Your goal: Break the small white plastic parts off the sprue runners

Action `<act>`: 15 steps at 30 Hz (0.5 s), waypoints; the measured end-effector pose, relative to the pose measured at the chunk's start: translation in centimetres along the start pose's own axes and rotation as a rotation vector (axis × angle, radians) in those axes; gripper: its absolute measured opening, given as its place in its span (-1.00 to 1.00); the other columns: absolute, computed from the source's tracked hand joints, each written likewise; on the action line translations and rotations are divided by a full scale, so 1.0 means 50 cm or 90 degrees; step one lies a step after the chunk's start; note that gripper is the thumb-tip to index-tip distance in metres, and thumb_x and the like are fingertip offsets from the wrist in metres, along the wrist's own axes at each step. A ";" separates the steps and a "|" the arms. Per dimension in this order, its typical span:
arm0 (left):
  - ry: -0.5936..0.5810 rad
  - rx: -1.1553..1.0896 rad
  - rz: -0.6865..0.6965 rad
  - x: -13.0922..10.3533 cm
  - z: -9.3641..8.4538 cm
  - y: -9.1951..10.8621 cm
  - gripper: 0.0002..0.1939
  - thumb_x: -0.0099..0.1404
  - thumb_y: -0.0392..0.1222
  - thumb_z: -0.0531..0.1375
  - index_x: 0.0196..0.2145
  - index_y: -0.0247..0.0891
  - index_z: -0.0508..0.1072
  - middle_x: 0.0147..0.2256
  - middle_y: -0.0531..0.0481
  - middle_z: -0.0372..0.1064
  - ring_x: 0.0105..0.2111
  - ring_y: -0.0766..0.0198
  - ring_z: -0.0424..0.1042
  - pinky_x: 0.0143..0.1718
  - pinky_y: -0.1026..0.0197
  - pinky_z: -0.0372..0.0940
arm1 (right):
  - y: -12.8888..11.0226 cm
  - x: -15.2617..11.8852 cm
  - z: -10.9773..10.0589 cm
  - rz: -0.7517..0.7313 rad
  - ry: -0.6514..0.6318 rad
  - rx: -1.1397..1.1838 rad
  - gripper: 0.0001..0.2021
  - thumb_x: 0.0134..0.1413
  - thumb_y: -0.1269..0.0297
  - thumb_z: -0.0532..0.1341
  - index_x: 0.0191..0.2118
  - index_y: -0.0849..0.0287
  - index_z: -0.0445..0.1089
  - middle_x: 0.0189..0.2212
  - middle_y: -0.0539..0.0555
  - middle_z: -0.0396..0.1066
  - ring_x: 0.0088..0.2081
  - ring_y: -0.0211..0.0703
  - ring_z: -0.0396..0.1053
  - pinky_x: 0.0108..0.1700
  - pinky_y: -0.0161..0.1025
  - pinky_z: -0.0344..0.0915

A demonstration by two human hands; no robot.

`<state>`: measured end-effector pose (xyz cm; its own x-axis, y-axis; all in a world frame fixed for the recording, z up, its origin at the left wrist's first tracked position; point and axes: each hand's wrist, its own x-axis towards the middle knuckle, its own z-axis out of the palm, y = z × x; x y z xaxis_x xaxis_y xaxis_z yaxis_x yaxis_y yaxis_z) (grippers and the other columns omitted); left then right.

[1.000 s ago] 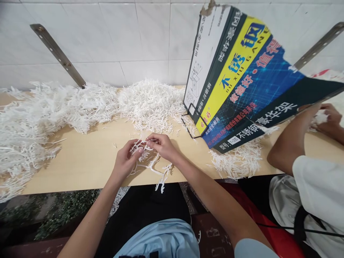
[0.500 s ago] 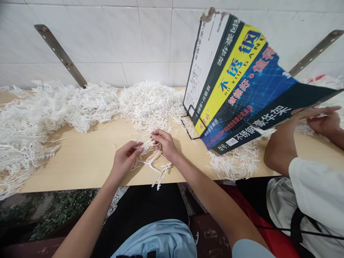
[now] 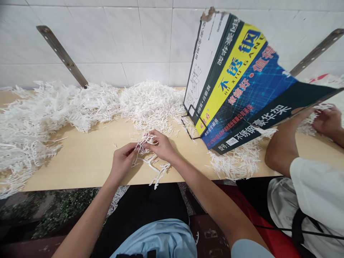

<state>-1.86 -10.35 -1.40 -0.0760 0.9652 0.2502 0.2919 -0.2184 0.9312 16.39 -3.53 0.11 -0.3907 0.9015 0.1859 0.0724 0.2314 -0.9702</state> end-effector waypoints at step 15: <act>0.039 0.207 0.130 -0.004 0.002 0.012 -0.83 0.47 -0.18 0.14 -0.14 -0.24 0.53 -0.29 -0.03 0.50 -0.35 0.28 0.44 -0.30 0.27 0.28 | -0.005 -0.001 0.000 0.064 -0.118 -0.026 -0.62 -0.01 -0.04 0.43 -0.36 0.22 0.46 -0.48 -0.03 0.37 -0.41 -0.23 0.27 -0.38 -0.31 0.14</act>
<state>-1.56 -10.63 -0.93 -0.0388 0.8944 0.4455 0.5936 -0.3380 0.7303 16.41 -3.62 0.36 -0.5410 0.8394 0.0526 0.1553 0.1611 -0.9746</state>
